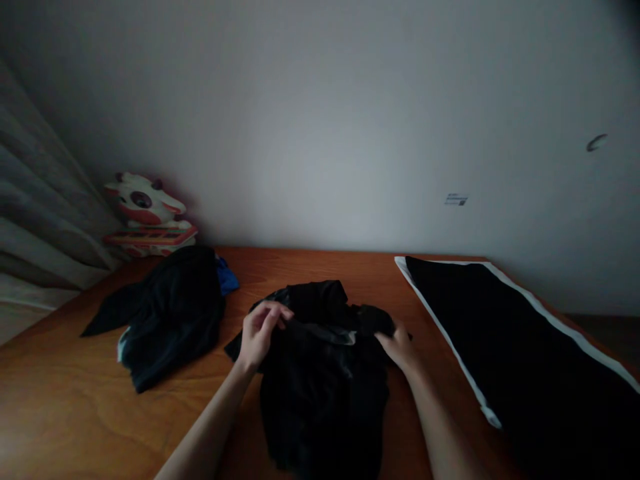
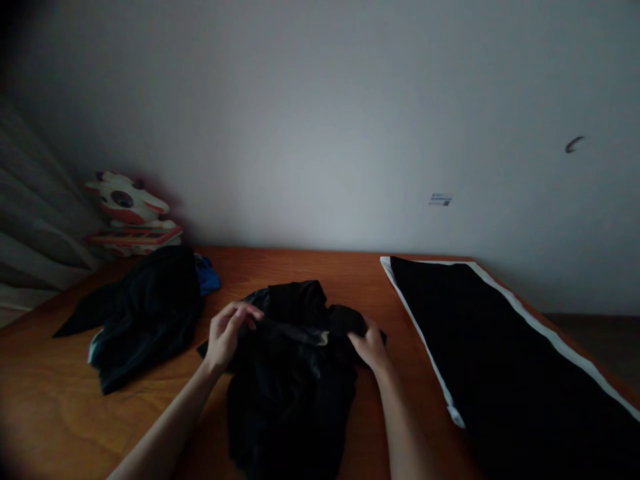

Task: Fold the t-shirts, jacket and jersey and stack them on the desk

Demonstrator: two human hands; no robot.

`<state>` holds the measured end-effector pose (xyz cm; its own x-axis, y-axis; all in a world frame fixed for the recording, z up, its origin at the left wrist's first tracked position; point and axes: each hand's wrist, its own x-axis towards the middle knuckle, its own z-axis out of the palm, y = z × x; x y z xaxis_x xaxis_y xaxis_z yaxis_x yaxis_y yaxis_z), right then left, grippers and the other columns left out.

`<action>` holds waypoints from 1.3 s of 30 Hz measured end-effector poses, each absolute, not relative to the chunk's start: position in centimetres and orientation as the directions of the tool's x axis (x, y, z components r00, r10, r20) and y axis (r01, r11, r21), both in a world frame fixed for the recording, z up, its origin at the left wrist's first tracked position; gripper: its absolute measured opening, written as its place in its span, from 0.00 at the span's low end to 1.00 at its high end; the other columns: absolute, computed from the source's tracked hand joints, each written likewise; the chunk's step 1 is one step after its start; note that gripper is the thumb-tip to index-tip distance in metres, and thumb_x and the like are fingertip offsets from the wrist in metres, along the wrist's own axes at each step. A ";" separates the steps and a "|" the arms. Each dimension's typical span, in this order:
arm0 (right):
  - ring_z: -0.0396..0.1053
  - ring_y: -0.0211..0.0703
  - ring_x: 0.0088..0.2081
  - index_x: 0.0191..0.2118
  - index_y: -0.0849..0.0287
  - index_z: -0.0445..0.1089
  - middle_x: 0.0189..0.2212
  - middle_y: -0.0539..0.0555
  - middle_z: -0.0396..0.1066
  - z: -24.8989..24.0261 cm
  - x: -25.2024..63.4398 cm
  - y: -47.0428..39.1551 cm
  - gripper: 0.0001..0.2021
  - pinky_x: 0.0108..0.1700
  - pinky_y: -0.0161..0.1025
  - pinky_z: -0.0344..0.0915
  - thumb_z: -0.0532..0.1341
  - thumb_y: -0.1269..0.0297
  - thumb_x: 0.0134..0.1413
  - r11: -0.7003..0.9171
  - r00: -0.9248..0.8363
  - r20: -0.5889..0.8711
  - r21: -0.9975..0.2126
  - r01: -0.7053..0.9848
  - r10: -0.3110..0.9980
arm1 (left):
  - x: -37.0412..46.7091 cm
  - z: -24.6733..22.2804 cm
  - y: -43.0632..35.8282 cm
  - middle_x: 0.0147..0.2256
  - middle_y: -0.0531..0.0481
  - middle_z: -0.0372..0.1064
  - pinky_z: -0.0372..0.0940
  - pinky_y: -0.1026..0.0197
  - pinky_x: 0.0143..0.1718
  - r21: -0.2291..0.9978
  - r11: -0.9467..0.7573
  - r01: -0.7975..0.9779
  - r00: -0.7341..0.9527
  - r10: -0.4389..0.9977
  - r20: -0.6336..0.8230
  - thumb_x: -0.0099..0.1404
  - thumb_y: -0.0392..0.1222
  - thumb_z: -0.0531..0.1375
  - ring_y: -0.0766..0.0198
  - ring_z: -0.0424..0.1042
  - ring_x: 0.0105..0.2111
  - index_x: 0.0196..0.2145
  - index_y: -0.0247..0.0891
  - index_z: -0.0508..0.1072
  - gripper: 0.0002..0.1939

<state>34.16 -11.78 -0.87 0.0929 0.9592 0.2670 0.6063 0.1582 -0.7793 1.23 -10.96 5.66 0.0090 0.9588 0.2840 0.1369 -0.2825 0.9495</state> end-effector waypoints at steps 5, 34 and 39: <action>0.68 0.61 0.51 0.43 0.59 0.73 0.48 0.66 0.72 0.0 35.5 -12.3 0.14 0.56 0.58 0.62 0.61 0.56 0.55 0.087 0.377 0.682 -0.543 0.835 0.627 | 0.5 3.9 -9.2 0.59 0.41 0.71 0.60 0.44 0.63 0.684 -0.425 0.593 0.144 0.892 0.429 0.60 0.58 0.66 0.44 0.67 0.61 0.57 0.44 0.73 0.31; 0.64 0.76 0.58 0.53 0.69 0.70 0.57 0.79 0.66 -1.2 34.8 -12.6 0.38 0.57 0.68 0.59 0.53 0.35 0.57 -0.261 0.498 0.395 -0.517 0.815 0.772 | -1.6 1.9 -7.1 0.55 0.38 0.73 0.60 0.40 0.60 0.425 -0.248 0.871 0.059 0.910 0.410 0.65 0.55 0.61 0.44 0.69 0.57 0.63 0.40 0.64 0.33; 0.74 0.67 0.47 0.46 0.66 0.74 0.42 0.73 0.76 -1.8 34.5 -12.5 0.28 0.48 0.56 0.68 0.59 0.43 0.55 -0.168 0.416 0.403 -0.522 0.836 0.815 | -1.2 2.6 -7.5 0.49 0.41 0.77 0.64 0.42 0.51 0.204 -0.204 0.957 0.165 0.967 0.195 0.69 0.48 0.57 0.44 0.73 0.51 0.52 0.42 0.74 0.17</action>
<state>34.53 -12.47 -1.83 0.4156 0.8155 0.4028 0.8360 -0.1681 -0.5223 -1.20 -7.53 2.56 0.1648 0.9669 0.1947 0.9575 -0.2042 0.2038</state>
